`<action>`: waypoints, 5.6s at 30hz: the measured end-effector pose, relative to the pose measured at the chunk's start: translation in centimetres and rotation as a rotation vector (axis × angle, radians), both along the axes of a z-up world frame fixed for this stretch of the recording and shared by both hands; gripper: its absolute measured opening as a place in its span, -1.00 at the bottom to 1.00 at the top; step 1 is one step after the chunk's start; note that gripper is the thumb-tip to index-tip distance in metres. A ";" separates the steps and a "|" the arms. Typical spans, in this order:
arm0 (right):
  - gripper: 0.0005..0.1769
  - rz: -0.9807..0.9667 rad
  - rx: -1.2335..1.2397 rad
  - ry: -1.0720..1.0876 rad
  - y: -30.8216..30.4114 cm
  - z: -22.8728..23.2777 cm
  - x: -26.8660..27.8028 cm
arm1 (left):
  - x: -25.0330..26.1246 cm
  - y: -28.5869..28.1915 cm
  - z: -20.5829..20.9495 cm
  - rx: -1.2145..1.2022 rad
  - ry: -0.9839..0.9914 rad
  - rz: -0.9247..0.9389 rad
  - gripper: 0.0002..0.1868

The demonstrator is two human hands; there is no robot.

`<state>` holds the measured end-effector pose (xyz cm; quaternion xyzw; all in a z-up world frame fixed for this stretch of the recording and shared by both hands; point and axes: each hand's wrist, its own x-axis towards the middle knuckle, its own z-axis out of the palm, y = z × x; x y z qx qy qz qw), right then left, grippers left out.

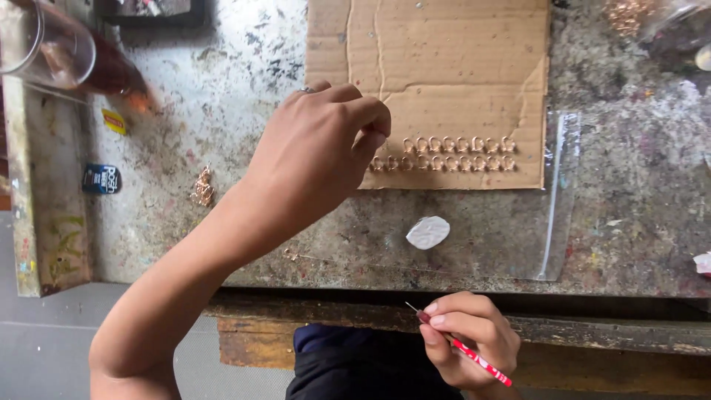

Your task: Applying white paint to small jewelry components using a fine-tipped brush and organizing them on cardboard.

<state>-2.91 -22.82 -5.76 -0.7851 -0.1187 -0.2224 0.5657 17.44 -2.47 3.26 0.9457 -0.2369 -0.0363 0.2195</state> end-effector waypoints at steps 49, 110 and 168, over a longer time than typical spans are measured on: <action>-0.89 0.046 0.021 0.013 -0.5 -0.1 0.0 | -2.7 2.5 2.1 0.002 -0.063 -0.044 -0.72; -0.91 0.055 -0.136 -0.130 -0.4 1.9 3.0 | -18.6 3.2 -6.1 -0.629 -0.338 0.319 -0.94; -0.90 -0.088 -0.433 -0.220 -1.2 0.9 4.8 | -19.2 0.8 -7.9 -1.019 0.139 0.375 -0.97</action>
